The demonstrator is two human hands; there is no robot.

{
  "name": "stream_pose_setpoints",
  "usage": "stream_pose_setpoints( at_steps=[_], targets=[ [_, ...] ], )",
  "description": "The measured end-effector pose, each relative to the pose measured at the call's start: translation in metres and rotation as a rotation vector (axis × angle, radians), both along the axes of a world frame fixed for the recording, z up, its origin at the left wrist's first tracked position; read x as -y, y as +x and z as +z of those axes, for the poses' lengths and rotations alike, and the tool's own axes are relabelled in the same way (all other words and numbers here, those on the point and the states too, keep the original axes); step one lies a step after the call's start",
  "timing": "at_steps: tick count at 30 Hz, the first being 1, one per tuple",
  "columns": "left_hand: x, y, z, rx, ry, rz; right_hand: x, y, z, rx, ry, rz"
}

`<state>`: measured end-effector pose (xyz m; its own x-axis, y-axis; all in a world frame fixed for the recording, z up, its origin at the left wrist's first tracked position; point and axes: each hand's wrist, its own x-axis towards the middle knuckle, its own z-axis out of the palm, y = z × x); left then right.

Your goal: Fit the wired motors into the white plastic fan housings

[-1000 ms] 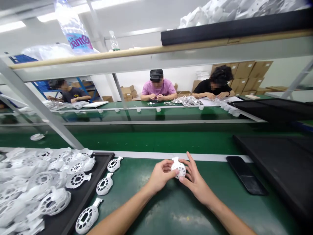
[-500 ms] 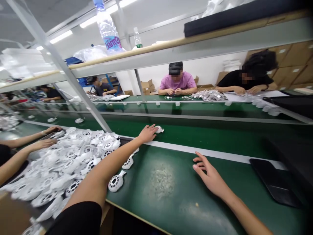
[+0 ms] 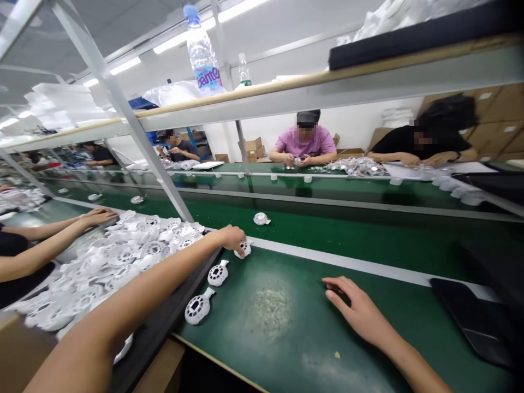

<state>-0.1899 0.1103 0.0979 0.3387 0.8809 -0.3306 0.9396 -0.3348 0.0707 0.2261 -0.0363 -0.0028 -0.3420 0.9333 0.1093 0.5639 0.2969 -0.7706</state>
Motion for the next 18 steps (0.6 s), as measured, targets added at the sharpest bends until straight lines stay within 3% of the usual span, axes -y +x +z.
stream_pose_setpoints(
  at_steps=[6, 8, 10, 14, 18],
  targets=[
    [0.051, 0.136, -0.041, 0.305, 0.117, -0.242, 0.012, -0.011, 0.006, 0.065, 0.067, 0.036],
    [0.054, 0.170, -0.047, 0.469, 0.169, -0.316, 0.014, -0.014, 0.008, 0.105, 0.085, 0.062],
    [0.038, 0.188, -0.044, 0.609, 0.240, -0.312, 0.015, -0.016, 0.009, 0.124, 0.091, 0.061],
    [-0.027, 0.191, -0.035, 0.652, 0.389, -0.132, 0.012, -0.015, 0.012, 0.104, 0.097, 0.024],
    [-0.075, 0.197, -0.049, 0.602, 0.362, -0.097, 0.009, -0.010, 0.014, 0.071, 0.111, -0.012]
  ],
)
